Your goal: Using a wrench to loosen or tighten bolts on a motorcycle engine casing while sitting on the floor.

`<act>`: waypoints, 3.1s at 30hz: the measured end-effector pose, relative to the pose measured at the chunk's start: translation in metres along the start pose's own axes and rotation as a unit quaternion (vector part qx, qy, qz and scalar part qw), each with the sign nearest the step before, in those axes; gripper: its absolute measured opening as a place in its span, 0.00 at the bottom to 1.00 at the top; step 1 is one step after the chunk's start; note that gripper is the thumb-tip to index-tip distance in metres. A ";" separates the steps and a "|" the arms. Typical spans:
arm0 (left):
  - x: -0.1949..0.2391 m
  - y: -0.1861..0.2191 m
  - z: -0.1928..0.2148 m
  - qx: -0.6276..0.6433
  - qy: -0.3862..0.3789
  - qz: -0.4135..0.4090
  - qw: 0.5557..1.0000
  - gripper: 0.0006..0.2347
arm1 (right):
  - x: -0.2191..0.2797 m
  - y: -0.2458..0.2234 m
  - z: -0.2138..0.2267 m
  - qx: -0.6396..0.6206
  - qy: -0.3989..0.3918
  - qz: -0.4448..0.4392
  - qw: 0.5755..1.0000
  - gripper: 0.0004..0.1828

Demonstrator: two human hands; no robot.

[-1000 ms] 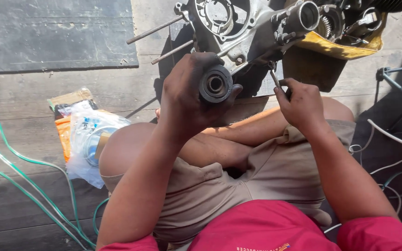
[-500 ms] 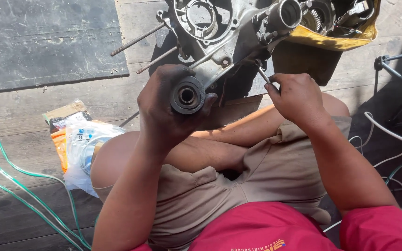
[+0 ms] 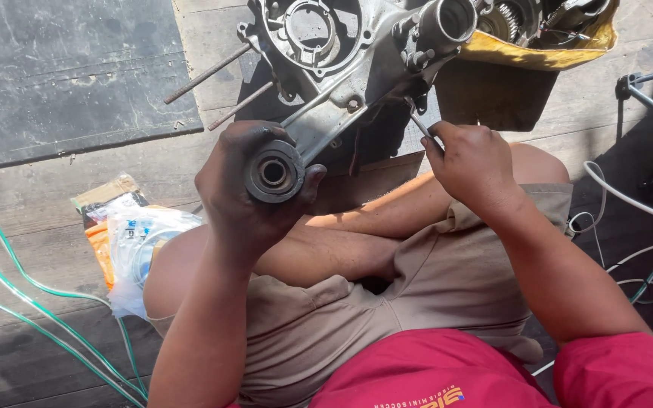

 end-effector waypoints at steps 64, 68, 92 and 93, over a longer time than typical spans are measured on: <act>-0.006 -0.005 0.001 0.091 0.053 -0.044 0.993 0.17 | -0.018 -0.004 0.019 -0.095 -0.099 0.021 0.990 0.17; -0.007 -0.003 0.000 0.097 0.048 -0.044 0.993 0.17 | -0.025 -0.007 0.030 -0.049 -0.124 0.033 0.991 0.16; -0.005 0.002 0.000 0.057 0.001 -0.032 0.998 0.20 | -0.044 0.008 0.027 0.077 -0.177 0.051 0.980 0.17; -0.005 0.002 0.001 0.054 -0.001 -0.030 0.998 0.20 | -0.042 0.010 0.025 0.019 -0.145 0.039 0.988 0.17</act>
Point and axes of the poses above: each hand's wrist, its own x-axis away from the middle knuckle, its own z-axis out of the back of the hand, y = z × x, the point moved 5 cm from there along -x, towards the middle knuckle, and after that the axes turned 15 degrees about x, right-handed, at the moved point
